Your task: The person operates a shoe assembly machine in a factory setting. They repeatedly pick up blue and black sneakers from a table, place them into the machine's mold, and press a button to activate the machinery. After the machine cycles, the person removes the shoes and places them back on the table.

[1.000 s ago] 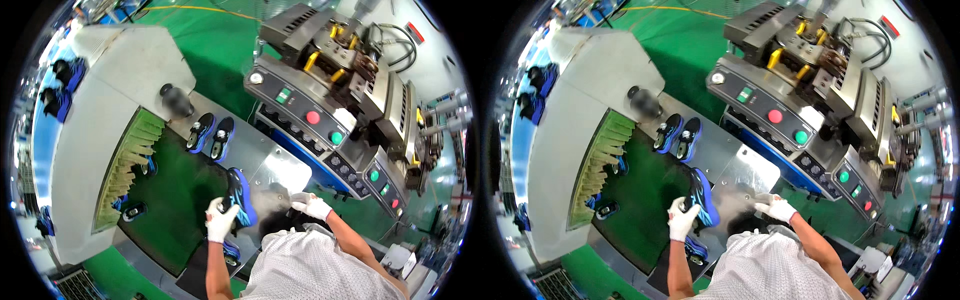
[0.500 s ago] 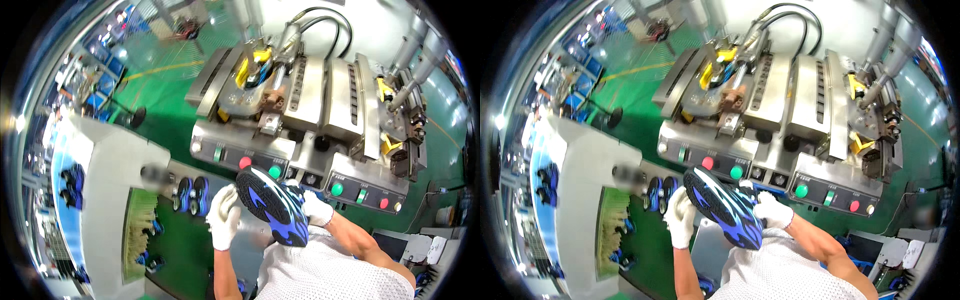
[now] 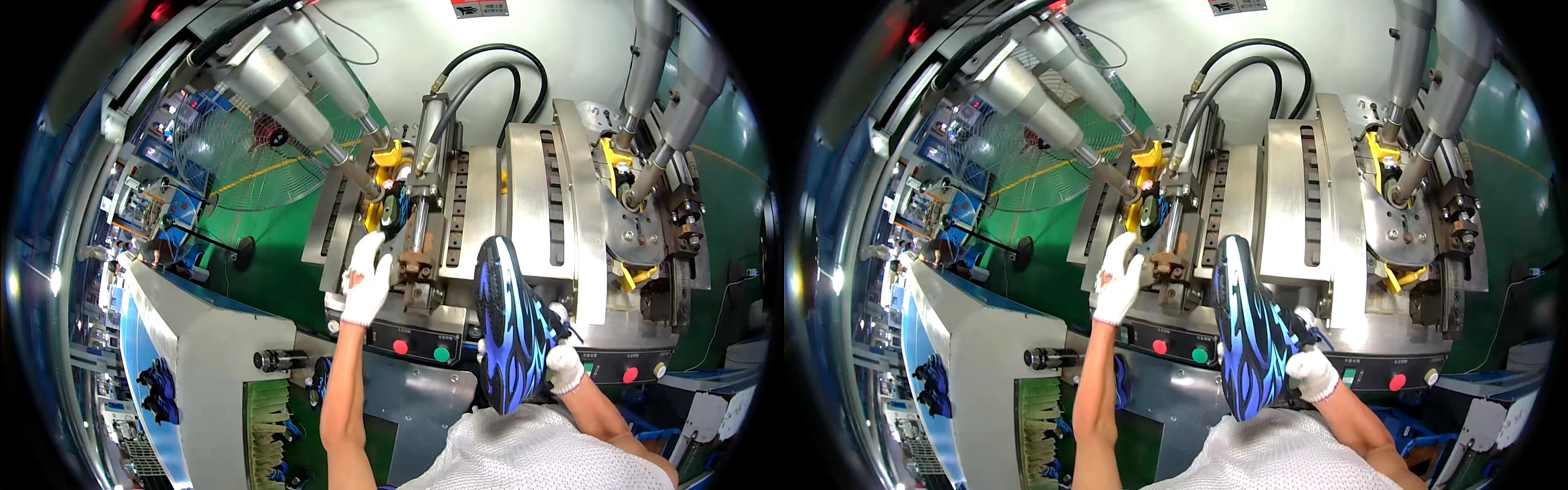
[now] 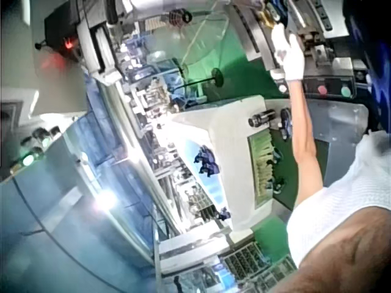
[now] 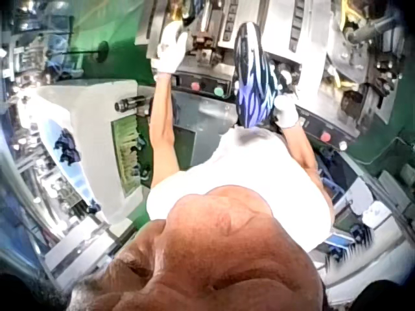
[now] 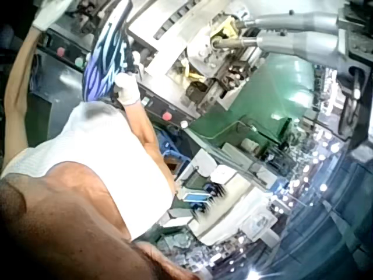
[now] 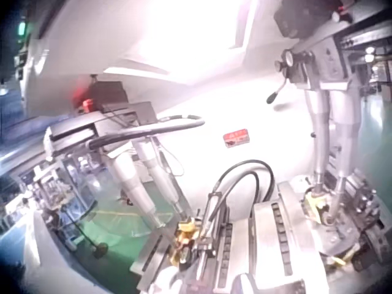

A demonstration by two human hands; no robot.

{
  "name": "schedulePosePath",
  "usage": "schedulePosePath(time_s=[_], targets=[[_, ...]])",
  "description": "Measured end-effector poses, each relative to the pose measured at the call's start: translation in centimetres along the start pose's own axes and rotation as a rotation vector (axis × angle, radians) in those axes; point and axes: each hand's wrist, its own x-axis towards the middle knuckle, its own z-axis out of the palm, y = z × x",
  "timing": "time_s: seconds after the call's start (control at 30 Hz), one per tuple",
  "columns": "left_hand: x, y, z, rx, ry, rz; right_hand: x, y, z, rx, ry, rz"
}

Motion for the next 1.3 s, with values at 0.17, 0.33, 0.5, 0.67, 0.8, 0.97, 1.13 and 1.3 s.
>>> schedulePosePath(time_s=[0.17, 0.33, 0.5, 0.67, 0.8, 0.97, 1.13, 1.3], targets=[[7.4, -6.3, 5.4, 0.165, -0.086, -0.128, -1.1, 0.1, -1.3, -0.082, 0.156, -0.033], [11.3, -10.2, 12.4, 0.383, -0.072, -0.262, -3.7, 0.3, -0.2, -0.242, 0.514, -0.121], [15.8, -12.2, 12.9, 0.419, -0.037, -0.359, -6.5, 1.4, -2.4, -0.433, 0.620, -0.118], [14.8, -9.0, 4.4, 0.216, 0.017, -0.377, -5.8, 0.9, -0.9, -0.509, 0.792, 0.052], [5.9, -2.9, -2.8, 0.049, 0.245, -0.272, -1.0, 1.5, 1.1, -0.510, 0.790, 0.037], [-11.3, -0.3, -7.4, -0.085, 0.340, -0.479, 13.3, 5.3, 2.1, -0.542, 0.647, 0.040], [-29.3, 0.0, -5.6, 0.086, 0.381, -0.815, 32.2, 8.9, -0.2, -0.464, 0.538, 0.040], [-39.3, 2.0, -0.1, 0.151, 0.293, -1.264, 45.5, 4.7, -21.0, -1.509, 0.934, -0.139]])
